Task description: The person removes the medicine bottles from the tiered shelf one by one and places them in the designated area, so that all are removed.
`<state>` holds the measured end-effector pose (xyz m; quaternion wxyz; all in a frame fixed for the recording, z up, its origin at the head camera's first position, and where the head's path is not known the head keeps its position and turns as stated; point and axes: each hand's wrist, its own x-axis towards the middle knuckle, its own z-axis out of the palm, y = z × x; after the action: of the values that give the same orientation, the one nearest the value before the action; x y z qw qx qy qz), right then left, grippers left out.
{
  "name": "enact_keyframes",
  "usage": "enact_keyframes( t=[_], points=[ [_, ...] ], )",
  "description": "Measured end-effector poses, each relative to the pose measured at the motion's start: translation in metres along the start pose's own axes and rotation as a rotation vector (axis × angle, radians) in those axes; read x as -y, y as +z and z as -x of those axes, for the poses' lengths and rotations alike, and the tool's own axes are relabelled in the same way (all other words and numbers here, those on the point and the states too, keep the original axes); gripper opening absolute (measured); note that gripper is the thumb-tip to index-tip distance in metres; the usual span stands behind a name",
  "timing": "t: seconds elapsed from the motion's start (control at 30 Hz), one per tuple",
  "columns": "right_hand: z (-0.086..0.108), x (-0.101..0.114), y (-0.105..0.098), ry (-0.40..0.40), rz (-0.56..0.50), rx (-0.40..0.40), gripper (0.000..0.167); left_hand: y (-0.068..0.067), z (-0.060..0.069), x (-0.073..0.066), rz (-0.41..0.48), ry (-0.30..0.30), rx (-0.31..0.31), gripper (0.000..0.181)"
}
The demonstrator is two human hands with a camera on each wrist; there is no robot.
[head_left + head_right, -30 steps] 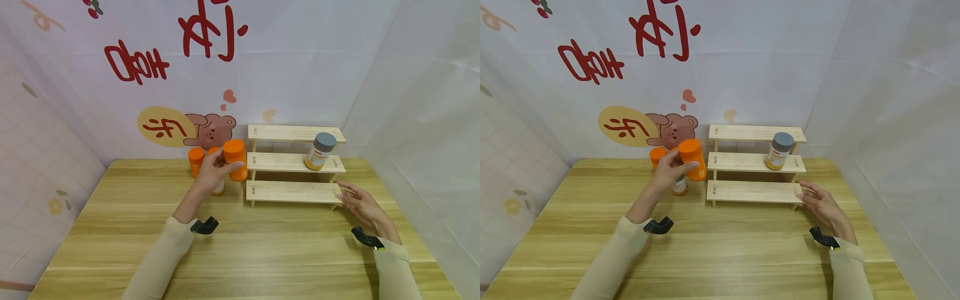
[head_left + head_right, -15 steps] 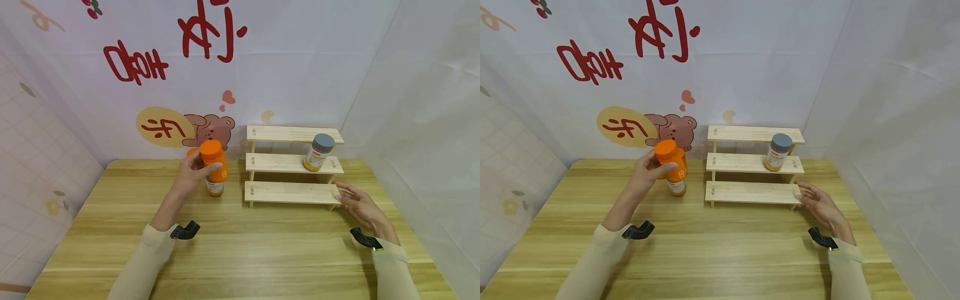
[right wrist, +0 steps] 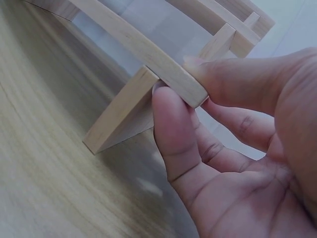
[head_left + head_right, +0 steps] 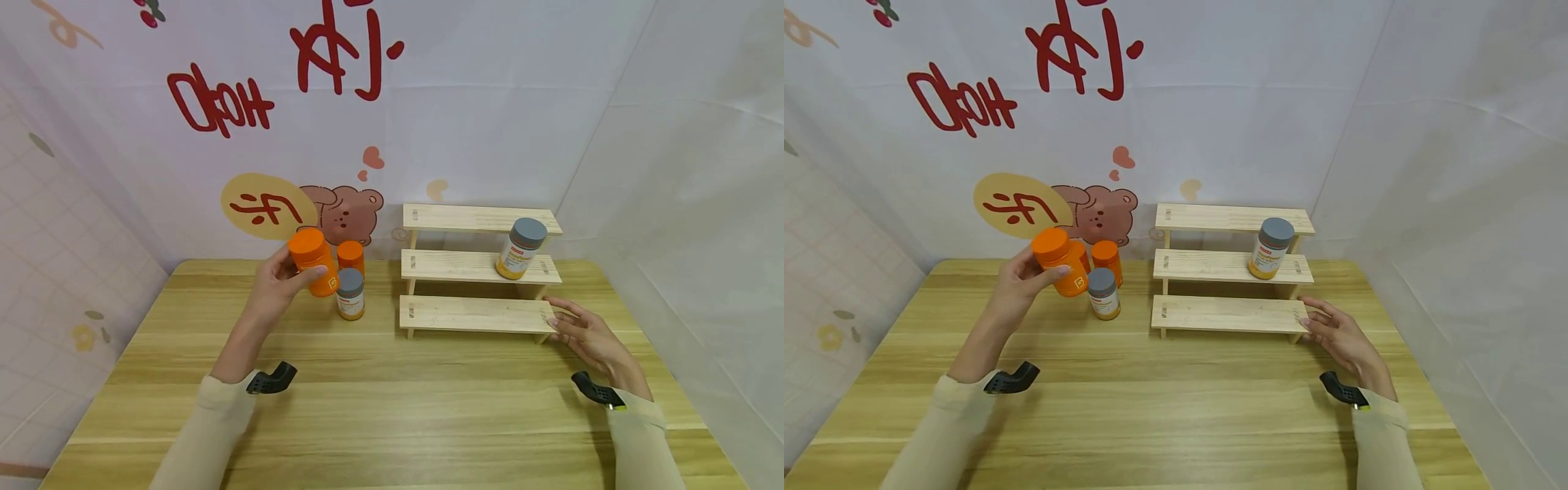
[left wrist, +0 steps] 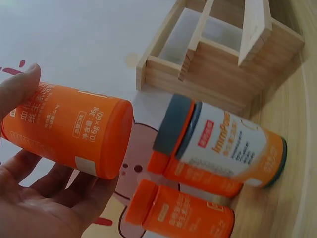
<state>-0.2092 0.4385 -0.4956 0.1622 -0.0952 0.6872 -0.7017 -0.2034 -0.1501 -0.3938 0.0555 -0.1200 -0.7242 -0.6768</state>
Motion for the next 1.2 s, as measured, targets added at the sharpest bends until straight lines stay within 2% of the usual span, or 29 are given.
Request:
enact_keyframes(
  t=[0.1,0.2,0.37,0.6,0.9,1.03,1.2],
  points=[
    [0.0,0.0,-0.001,0.001,0.009,-0.002,0.06,-0.006,0.002,0.005,-0.011,0.016,0.008,0.051],
    [0.0,0.0,-0.002,0.003,0.013,-0.006,0.059,-0.01,0.003,0.011,-0.028,0.004,0.008,0.054],
    [0.001,-0.002,-0.002,0.005,-0.005,-0.006,0.059,-0.017,0.007,0.025,-0.068,-0.054,-0.002,0.057],
    [0.001,-0.005,-0.001,0.0,-0.019,0.013,0.061,-0.024,0.009,0.046,-0.117,-0.103,-0.017,0.059],
    [0.0,-0.006,0.0,-0.011,-0.034,0.012,0.059,-0.028,0.011,0.067,-0.123,-0.217,-0.018,0.067],
    [-0.001,-0.005,0.0,-0.01,-0.025,0.009,0.06,-0.027,0.011,0.074,-0.123,-0.23,-0.011,0.066],
    [-0.001,-0.004,0.001,-0.001,-0.004,-0.022,0.061,-0.027,0.012,0.083,-0.124,-0.219,0.006,0.064]
  ],
)
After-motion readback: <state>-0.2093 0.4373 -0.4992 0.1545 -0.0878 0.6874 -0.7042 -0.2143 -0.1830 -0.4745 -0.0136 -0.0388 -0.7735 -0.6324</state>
